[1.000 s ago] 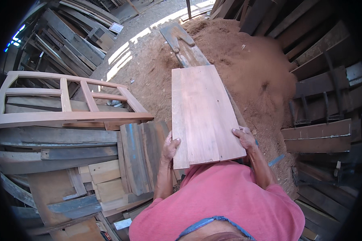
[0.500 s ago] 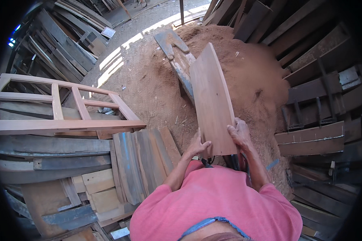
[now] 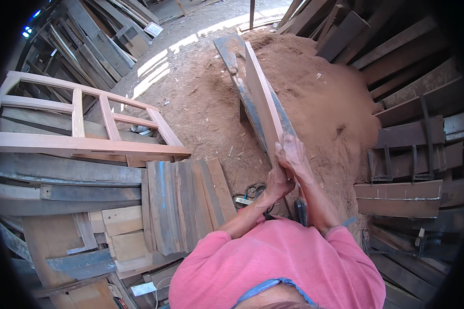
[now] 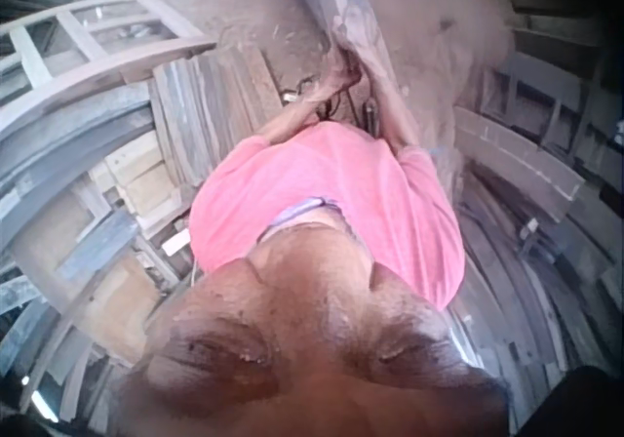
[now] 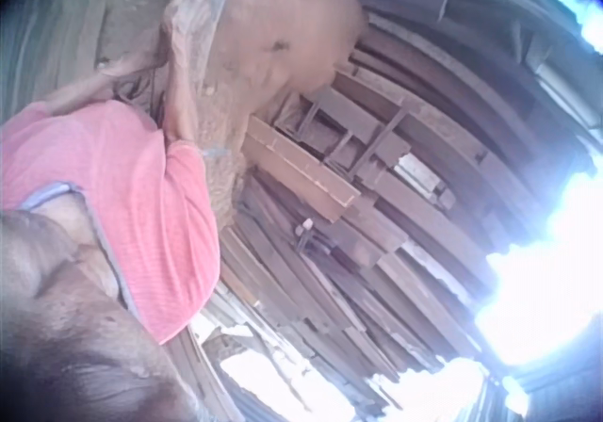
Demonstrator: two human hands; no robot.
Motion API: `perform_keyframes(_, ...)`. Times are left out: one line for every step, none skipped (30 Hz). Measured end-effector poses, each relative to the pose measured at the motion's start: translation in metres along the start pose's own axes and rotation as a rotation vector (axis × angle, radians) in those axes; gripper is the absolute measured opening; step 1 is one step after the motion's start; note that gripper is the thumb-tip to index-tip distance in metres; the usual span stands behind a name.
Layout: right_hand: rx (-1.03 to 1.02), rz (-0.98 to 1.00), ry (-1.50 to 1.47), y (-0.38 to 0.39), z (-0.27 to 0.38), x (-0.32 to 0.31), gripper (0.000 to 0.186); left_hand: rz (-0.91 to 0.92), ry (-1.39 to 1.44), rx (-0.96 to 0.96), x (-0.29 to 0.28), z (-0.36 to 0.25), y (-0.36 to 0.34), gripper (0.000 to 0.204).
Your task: The person uses a power planer on the edges of a wooden panel, measures the panel with a tape measure, and then fits the panel into a larger wooden frame by hand.
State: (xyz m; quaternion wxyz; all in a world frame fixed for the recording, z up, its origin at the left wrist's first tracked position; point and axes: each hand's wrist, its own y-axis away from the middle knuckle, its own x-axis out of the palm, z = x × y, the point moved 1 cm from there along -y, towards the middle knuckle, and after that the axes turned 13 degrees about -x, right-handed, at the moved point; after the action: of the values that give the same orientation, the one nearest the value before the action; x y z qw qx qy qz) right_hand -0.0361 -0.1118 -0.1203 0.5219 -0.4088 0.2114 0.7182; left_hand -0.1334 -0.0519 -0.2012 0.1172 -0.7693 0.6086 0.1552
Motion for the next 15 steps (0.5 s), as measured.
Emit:
perform_keyframes(0.004, 0.032, -0.002, -0.011, -0.001, 0.001, 0.031, -0.005, -0.067, -0.033, 0.001, 0.004, -0.011, 0.073)
perform_keyframes(0.01, 0.062, -0.003, -0.023, -0.003, 0.001, 0.032, -0.026, -0.08, -0.022, 0.001, 0.006, -0.021, 0.074)
perform_keyframes(0.021, 0.092, -0.004, -0.032, -0.007, 0.003, 0.033, -0.042, -0.093, -0.012, 0.001, 0.008, -0.032, 0.075)
perform_keyframes(-0.035, 0.05, -0.127, -0.041, -0.011, 0.003, 0.034, -0.059, -0.108, 0.001, 0.002, 0.01, -0.044, 0.077)
perform_keyframes(-0.089, 0.005, -0.249, -0.048, -0.018, 0.003, 0.036, -0.109, -0.059, 0.064, 0.003, 0.012, -0.058, 0.072)
perform_keyframes(-0.146, -0.036, -0.373, -0.054, -0.025, 0.004, 0.038, -0.124, -0.084, 0.107, 0.002, 0.021, -0.074, 0.073)
perform_keyframes(-0.185, -0.013, -0.502, -0.055, -0.03, 0.005, 0.041, -0.146, -0.109, 0.143, -0.002, 0.031, -0.089, 0.073)
perform_keyframes(-0.153, -0.038, -0.51, -0.047, -0.04, 0.003, 0.041, -0.157, -0.127, 0.182, -0.004, 0.034, -0.103, 0.073)
perform_keyframes(-0.127, -0.055, -0.521, -0.032, -0.049, 0.003, 0.041, -0.203, -0.103, 0.174, -0.009, 0.031, -0.119, 0.074)
perform_keyframes(-0.099, -0.075, -0.53, -0.015, -0.061, 0.001, 0.041, -0.248, -0.078, 0.167, -0.014, 0.024, -0.136, 0.076)
perform_keyframes(-0.047, -0.067, -0.473, 0.007, -0.081, 0.002, 0.04, -0.287, -0.051, 0.165, -0.017, 0.017, -0.147, 0.077)
perform_keyframes(0.003, -0.058, -0.419, 0.032, -0.101, 0.002, 0.04, -0.272, -0.051, 0.141, -0.019, 0.014, -0.15, 0.079)
perform_keyframes(0.105, -0.032, -0.309, 0.059, -0.113, -0.004, 0.04, -0.255, -0.051, 0.116, -0.021, 0.012, -0.153, 0.081)
perform_keyframes(0.207, -0.005, -0.199, 0.09, -0.124, -0.009, 0.039, -0.237, -0.051, 0.088, -0.022, 0.011, -0.154, 0.082)
perform_keyframes(0.251, -0.002, -0.185, 0.125, -0.148, -0.006, 0.037, -0.273, -0.046, 0.098, -0.02, 0.009, -0.155, 0.082)
